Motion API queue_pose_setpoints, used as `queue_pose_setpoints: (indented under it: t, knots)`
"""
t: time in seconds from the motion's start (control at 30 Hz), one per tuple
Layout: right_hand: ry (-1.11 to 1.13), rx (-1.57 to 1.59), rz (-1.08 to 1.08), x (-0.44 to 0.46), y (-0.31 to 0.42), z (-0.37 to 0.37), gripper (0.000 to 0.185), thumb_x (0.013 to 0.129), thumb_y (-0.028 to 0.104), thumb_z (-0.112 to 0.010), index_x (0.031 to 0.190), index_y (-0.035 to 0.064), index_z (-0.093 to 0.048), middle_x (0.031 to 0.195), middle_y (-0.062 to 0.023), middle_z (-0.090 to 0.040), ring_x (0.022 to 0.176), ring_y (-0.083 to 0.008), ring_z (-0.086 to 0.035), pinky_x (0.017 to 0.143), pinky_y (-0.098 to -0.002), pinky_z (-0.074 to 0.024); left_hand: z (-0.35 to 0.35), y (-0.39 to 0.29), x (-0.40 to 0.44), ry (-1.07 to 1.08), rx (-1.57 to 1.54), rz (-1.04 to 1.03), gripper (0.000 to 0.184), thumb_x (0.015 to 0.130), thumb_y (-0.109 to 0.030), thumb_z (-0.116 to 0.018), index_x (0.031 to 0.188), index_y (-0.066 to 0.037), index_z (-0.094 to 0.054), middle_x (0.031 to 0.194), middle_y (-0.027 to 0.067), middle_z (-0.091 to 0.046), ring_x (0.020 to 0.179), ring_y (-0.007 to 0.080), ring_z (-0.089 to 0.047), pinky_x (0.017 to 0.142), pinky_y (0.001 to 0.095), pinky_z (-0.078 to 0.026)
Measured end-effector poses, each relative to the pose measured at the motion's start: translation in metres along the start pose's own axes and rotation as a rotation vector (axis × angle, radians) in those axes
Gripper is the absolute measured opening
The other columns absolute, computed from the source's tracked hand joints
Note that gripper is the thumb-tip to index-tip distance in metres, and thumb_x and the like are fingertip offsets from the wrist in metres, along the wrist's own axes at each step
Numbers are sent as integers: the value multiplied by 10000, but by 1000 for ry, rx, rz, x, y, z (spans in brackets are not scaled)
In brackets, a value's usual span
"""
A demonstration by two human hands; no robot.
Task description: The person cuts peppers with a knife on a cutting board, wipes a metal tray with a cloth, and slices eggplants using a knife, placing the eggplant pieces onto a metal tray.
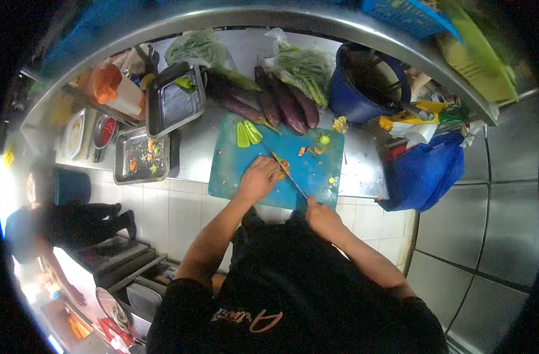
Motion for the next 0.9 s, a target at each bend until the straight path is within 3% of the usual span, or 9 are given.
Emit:
queue_pose_setpoints:
  t: [0.07, 0.13, 0.23, 0.43, 0.53, 0.67, 0.73, 0.9]
  knots:
    - [45, 9, -32, -8, -3, 6, 282, 872, 125, -461, 1098, -31, -399, 774, -309, -608, 741, -481, -605, 662, -568, -472, 12, -4, 2, -27, -9, 70, 137, 769, -79, -620, 904, -54, -616, 973, 111, -612, 944, 314, -574, 869, 404, -479]
    - [114, 30, -118, -24, -13, 4, 321, 873, 132, -473, 1137, -34, -397, 788, -312, -608, 742, -489, -599, 671, -573, -470, -10, 13, -8, -40, 54, -90, 229, 758, -125, -642, 986, -121, -652, 987, 77, -640, 935, 296, -589, 819, 403, -480]
    - [-14, 43, 7, 8, 2, 2, 325, 889, 152, -473, 1148, -29, -397, 810, -316, -607, 749, -494, -592, 674, -565, -474, -17, 5, -14, -18, 83, -172, 179, 764, -98, -634, 942, -82, -636, 976, 98, -625, 919, 304, -583, 810, 406, -488]
    - [-57, 174, 51, -3, -3, 15, 281, 936, 206, -439, 1087, -29, -408, 796, -326, -592, 767, -505, -578, 685, -567, -456, 22, -9, -3, -91, 45, -31, 173, 763, -68, -638, 933, -41, -630, 975, 116, -606, 921, 315, -569, 821, 401, -485]
    - [43, 145, -22, -8, -11, 5, 286, 941, 212, -438, 1094, -28, -411, 787, -333, -587, 769, -508, -574, 678, -569, -448, 28, -8, -10, -121, 19, 3, 202, 758, -87, -651, 953, -39, -627, 1007, 113, -595, 945, 317, -559, 848, 408, -474]
    - [-38, 93, -21, -22, -4, 24, 252, 932, 200, -431, 1068, -11, -413, 751, -315, -595, 712, -501, -579, 644, -577, -453, 55, -14, -18, -224, 41, 82, 250, 740, -114, -674, 971, -38, -613, 1044, 115, -573, 975, 319, -547, 874, 418, -460]
    - [-71, 24, 3, -30, 0, 32, 206, 917, 183, -430, 1023, 7, -417, 697, -297, -601, 633, -490, -591, 601, -585, -469, 56, -15, -24, -202, 57, 85, 269, 727, -115, -678, 975, -39, -607, 1039, 118, -569, 981, 323, -541, 871, 419, -459]
    - [45, -99, 15, -34, -1, 22, 215, 906, 182, -434, 1033, 12, -400, 722, -294, -615, 646, -465, -617, 612, -574, -489, 50, -14, -17, -166, 29, 127, 266, 703, -89, -663, 958, -39, -607, 1010, 124, -567, 968, 331, -537, 858, 415, -460]
Point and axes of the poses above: each hand's wrist, its own x-axis towards the middle knuckle, its own z-axis out of the back of the hand, y = z × x, the point moved 10 cm from there along x, towards the middle knuckle
